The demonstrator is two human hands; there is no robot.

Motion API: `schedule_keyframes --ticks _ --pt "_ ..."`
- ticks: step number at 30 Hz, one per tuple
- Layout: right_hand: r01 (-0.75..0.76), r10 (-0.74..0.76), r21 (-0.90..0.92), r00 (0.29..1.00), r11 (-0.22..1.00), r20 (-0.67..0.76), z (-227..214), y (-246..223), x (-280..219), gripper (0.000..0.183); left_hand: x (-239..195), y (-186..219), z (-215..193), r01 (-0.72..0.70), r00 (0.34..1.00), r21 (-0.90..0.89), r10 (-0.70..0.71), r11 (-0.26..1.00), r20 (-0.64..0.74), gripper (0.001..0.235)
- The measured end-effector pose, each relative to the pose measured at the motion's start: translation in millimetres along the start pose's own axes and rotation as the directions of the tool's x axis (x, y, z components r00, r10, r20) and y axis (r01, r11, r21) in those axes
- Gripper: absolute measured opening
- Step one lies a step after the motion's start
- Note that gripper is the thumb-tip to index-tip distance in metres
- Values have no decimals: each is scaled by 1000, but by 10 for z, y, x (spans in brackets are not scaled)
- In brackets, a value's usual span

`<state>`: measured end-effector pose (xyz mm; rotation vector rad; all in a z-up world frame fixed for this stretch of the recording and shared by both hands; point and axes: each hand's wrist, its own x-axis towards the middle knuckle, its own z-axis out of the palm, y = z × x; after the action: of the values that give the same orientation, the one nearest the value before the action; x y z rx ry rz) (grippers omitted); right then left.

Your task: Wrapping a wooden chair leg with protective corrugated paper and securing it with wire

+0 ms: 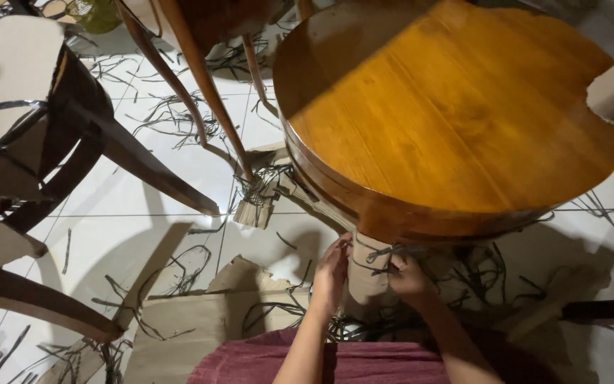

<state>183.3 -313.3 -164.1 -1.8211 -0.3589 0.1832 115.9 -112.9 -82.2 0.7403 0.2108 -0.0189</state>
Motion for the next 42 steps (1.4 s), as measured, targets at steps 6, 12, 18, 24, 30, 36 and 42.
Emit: schedule_keyframes --ticks 6,12,18,24,30,36,42 --pt "-60 37 -297 996 953 -81 -82 -226 -238 24 -76 45 -136 -64 959 -219 0 974 -283 34" --pt "-145 143 -327 989 934 -33 -266 -590 -517 66 -572 -51 -89 81 898 -373 -230 924 -375 41" --pt "-203 183 -552 979 808 -92 -223 -962 -719 44 -652 -277 -235 277 883 -308 -368 910 -292 20" --pt "-415 492 -706 864 574 -108 -41 -1240 -890 30 -733 26 -64 495 829 -158 -519 854 -206 24" --pt "-267 319 -437 946 859 49 257 -889 -1062 24 -681 -47 -52 466 864 22 -450 884 -226 19" --pt "110 -108 -697 993 709 46 274 -1102 -1122 10 -697 47 142 399 903 278 -323 874 -282 20" --pt "197 -197 -686 977 700 79 326 -1183 -1178 9 -671 -115 100 364 909 244 -286 899 -304 20"
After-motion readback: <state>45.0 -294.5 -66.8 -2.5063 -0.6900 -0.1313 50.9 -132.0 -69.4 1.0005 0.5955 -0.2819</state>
